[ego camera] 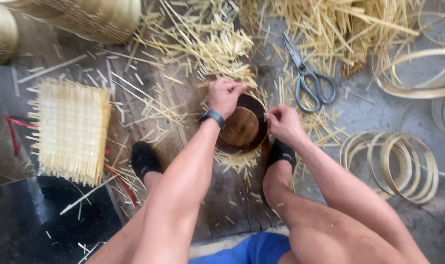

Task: Weaving bamboo strips into a base and attaching circular frames to construct a basket.

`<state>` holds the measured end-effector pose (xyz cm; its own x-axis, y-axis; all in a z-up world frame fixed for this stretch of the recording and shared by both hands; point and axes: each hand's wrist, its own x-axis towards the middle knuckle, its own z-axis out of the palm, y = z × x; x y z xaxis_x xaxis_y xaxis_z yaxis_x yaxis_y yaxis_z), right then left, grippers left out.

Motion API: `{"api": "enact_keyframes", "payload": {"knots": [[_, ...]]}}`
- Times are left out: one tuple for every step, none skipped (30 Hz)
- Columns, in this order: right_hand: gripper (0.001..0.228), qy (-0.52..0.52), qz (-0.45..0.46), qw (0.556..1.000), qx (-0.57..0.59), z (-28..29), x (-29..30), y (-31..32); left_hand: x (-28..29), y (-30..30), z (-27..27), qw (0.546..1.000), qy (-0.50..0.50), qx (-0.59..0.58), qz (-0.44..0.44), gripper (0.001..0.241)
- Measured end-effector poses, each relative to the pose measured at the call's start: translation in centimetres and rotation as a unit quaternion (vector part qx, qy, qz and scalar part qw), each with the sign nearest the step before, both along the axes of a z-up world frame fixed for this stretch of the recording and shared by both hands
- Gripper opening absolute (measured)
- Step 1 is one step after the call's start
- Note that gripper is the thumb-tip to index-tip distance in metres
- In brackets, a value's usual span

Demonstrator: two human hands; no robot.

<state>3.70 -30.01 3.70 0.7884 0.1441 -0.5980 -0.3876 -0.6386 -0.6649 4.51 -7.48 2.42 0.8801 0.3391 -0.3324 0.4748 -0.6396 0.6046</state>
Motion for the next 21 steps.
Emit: {"api": "enact_keyframes", "payload": {"knots": [[0.021, -0.030, 0.027, 0.999, -0.005, 0.1, -0.1, -0.2, -0.5, 1.0, -0.8, 0.995, -0.085, -0.055, 0.024, 0.027], [0.023, -0.059, 0.054, 0.997, -0.010, 0.2, -0.1, -0.5, -1.0, 2.0, -1.8, 0.978, -0.170, -0.111, 0.047, 0.032], [0.023, -0.058, 0.054, 0.997, -0.007, 0.9, -0.4, -0.6, -2.8, 3.2, -1.1, 0.979, -0.169, -0.108, 0.047, 0.032], [0.029, -0.020, 0.055, 0.998, 0.004, 1.5, -0.7, -0.7, -4.7, 4.4, -0.5, 0.989, -0.093, -0.055, 0.096, 0.028], [0.038, 0.016, 0.057, 0.998, 0.014, 2.2, -0.8, -0.9, -6.3, 5.5, 0.1, 0.989, -0.018, -0.003, 0.144, 0.025], [0.038, 0.016, 0.058, 0.998, 0.016, 2.0, -1.2, -0.9, -7.6, 5.7, -0.8, 0.989, -0.018, 0.000, 0.145, 0.025], [0.033, 0.052, 0.039, 0.997, 0.042, 1.7, -1.6, -0.8, -9.1, 6.2, -1.5, 0.979, 0.031, -0.099, 0.177, 0.024], [0.030, 0.087, 0.020, 0.994, 0.068, 1.4, -2.1, -0.7, -10.6, 6.6, -2.3, 0.955, 0.078, -0.196, 0.206, 0.026], [0.030, 0.086, 0.023, 0.994, 0.071, 1.1, -2.1, -0.6, -10.6, 6.8, -2.1, 0.956, 0.076, -0.194, 0.208, 0.026], [0.029, 0.097, -0.023, 0.991, 0.085, 0.7, -2.2, -0.6, -10.7, 7.0, -1.9, 0.944, 0.071, -0.229, 0.228, 0.030], [0.028, 0.108, -0.070, 0.987, 0.097, 0.4, -2.2, -0.8, -10.7, 6.9, -1.9, 0.930, 0.067, -0.265, 0.246, 0.036], [0.028, 0.108, -0.069, 0.987, 0.097, 0.7, -2.0, -0.7, -9.9, 6.5, -1.1, 0.930, 0.067, -0.265, 0.247, 0.036], [0.029, 0.112, -0.074, 0.986, 0.099, 1.2, -2.1, -0.8, -9.6, 5.9, -0.4, 0.931, 0.090, -0.228, 0.271, 0.035], [0.029, 0.116, -0.079, 0.985, 0.102, 1.6, -2.2, -0.8, -9.2, 5.3, 0.4, 0.930, 0.113, -0.192, 0.293, 0.035], [0.029, 0.116, -0.078, 0.985, 0.103, 1.8, -2.2, -0.6, -9.2, 5.0, 0.7, 0.930, 0.112, -0.191, 0.295, 0.035], [0.029, 0.109, -0.081, 0.986, 0.092, 2.2, -2.3, -0.4, -9.3, 4.8, 1.1, 0.928, 0.119, -0.175, 0.306, 0.034], [0.028, 0.100, -0.086, 0.988, 0.082, 2.5, -2.1, -0.1, -9.0, 4.5, 1.6, 0.928, 0.124, -0.159, 0.314, 0.033], [0.028, 0.097, -0.085, 0.988, 0.084, 3.1, -2.1, -0.1, -9.6, 4.6, 1.3, 0.928, 0.121, -0.158, 0.314, 0.033], [0.027, 0.112, -0.113, 0.981, 0.107, 3.6, -1.7, -0.2, -9.8, 4.5, 0.9, 0.912, 0.095, -0.218, 0.334, 0.035], [0.027, 0.126, -0.141, 0.973, 0.130, 4.0, -1.4, -0.2, -10.0, 4.5, 0.4, 0.891, 0.070, -0.276, 0.352, 0.036], [0.027, 0.129, -0.140, 0.973, 0.128, 4.5, -1.8, -0.6, -11.1, 3.6, 1.3, 0.890, 0.073, -0.276, 0.354, 0.036]]}}
